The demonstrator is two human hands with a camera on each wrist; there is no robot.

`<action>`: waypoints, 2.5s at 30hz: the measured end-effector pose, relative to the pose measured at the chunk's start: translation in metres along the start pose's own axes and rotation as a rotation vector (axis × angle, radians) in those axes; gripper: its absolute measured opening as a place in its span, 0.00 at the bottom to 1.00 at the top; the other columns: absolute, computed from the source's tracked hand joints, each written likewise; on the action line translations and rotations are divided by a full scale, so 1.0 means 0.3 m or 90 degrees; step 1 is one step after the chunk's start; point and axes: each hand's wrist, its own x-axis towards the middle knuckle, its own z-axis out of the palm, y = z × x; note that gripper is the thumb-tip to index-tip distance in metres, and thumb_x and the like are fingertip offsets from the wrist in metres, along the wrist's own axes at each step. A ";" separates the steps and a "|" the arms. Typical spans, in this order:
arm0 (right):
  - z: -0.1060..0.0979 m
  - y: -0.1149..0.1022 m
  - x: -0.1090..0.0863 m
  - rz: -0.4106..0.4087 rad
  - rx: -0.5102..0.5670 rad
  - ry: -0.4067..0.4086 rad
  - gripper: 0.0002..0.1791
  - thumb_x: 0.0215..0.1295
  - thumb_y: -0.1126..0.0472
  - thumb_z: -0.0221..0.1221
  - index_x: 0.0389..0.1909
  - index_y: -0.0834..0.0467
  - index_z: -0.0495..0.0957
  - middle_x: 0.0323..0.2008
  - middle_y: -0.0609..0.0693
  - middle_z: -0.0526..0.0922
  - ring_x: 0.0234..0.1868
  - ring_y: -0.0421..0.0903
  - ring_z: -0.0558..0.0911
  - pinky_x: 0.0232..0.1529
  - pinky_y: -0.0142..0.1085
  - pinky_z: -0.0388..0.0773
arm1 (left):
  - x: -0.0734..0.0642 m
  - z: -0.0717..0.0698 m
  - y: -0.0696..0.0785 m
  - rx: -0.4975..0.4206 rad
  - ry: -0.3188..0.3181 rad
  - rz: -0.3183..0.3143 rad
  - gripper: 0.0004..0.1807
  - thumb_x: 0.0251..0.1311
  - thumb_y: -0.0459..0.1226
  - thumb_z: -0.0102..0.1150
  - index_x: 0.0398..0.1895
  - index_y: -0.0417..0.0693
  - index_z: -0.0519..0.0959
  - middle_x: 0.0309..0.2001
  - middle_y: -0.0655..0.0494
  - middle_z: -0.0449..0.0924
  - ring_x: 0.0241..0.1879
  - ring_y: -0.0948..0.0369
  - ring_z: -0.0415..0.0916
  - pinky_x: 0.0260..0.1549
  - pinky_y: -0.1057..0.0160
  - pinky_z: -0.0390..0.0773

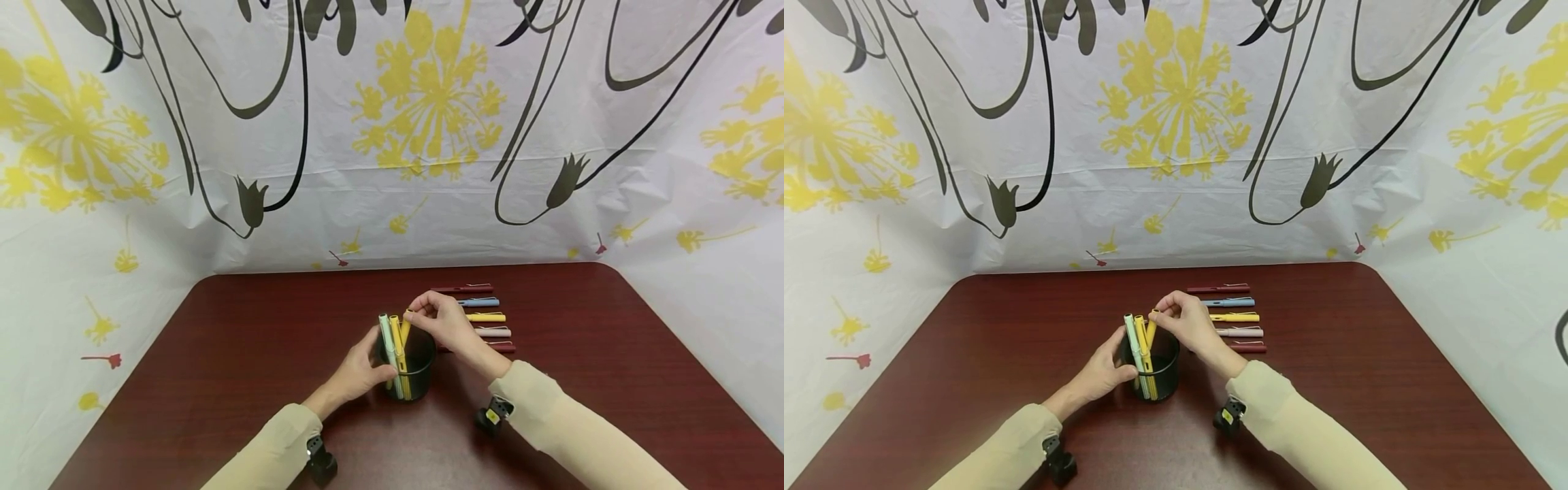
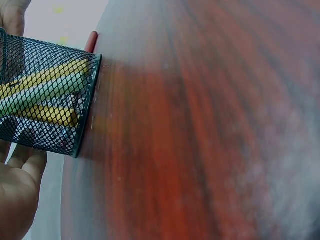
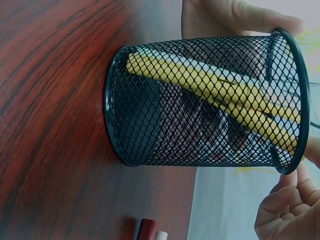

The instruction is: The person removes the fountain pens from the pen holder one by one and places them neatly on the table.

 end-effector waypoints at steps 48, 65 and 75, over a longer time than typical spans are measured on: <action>-0.052 -0.002 -0.051 -0.031 0.020 0.064 0.08 0.63 0.66 0.60 0.41 0.65 0.79 0.33 0.58 0.83 0.33 0.45 0.79 0.30 0.30 0.75 | -0.001 0.006 0.002 -0.005 0.007 0.005 0.49 0.51 0.54 0.66 0.71 0.44 0.54 0.65 0.45 0.64 0.62 0.57 0.63 0.58 0.66 0.65; -0.143 0.005 -0.062 -0.037 0.119 0.146 0.12 0.63 0.64 0.60 0.44 0.67 0.78 0.30 0.49 0.78 0.26 0.36 0.75 0.25 0.29 0.73 | -0.003 0.006 0.002 -0.016 0.010 0.007 0.51 0.51 0.55 0.66 0.71 0.39 0.53 0.67 0.42 0.60 0.65 0.51 0.58 0.59 0.65 0.63; -0.204 0.021 -0.090 0.026 0.260 0.219 0.10 0.64 0.63 0.59 0.44 0.63 0.77 0.28 0.41 0.79 0.30 0.39 0.77 0.29 0.28 0.77 | -0.003 0.008 0.004 -0.031 0.005 0.016 0.50 0.50 0.55 0.66 0.70 0.39 0.54 0.66 0.40 0.62 0.62 0.53 0.63 0.56 0.69 0.67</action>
